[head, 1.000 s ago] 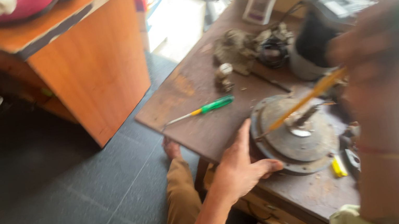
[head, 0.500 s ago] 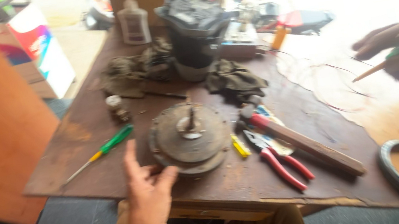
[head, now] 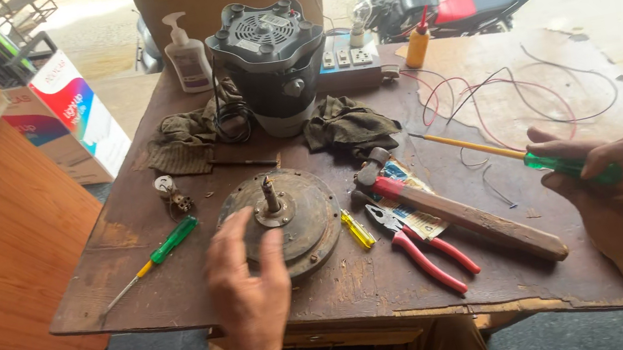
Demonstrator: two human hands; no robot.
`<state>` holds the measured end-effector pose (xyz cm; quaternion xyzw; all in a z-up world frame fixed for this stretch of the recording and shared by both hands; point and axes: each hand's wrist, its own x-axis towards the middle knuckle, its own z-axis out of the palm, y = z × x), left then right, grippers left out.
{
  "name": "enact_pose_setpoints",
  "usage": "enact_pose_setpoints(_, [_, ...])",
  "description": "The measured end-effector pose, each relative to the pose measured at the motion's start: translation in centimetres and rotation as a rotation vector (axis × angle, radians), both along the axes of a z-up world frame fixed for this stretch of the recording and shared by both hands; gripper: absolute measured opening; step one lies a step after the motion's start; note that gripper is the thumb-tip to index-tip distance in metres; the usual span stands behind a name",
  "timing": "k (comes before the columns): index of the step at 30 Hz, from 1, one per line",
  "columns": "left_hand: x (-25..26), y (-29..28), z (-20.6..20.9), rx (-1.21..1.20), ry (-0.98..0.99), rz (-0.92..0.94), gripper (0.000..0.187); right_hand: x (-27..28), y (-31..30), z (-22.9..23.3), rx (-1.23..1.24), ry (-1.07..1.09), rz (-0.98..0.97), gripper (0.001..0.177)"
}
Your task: The person uses a hammer and a wooden block to tap the shaft of a ceiling fan motor, applies a cleaning solution to the internal components, and uses a screwdriver and pliers to manipulate wires and small parts during the disassembly process.
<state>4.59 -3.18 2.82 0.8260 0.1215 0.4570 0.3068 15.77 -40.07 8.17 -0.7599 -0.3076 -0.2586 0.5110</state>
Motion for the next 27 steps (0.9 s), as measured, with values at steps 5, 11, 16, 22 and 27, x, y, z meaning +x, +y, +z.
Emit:
enact_pose_setpoints(5, [2.5,-0.5,1.9,-0.078,0.049,-0.093,0.047,2.1,-1.7,-5.1,-0.064,0.074,-0.259,0.029])
enact_pose_setpoints(11, [4.4,1.6,2.8,-0.129,0.237,-0.210,0.044,3.4,-4.0,-8.6,-0.487,0.243,-0.456,0.028])
enact_pose_setpoints(16, [4.9,3.0,3.1,-0.235,0.233,-0.438,0.045,2.1,-2.3,-6.8,-0.456,0.436,-0.545,0.027])
enact_pose_setpoints(22, [5.3,2.4,3.0,-0.330,0.296,-0.343,0.030,0.3,3.2,-4.7,-0.369,0.077,-0.349,0.022])
enact_pose_setpoints(27, [4.9,2.6,3.0,-0.373,0.279,-0.428,0.039,-0.8,9.2,-4.4,-0.315,0.005,-0.116,0.023])
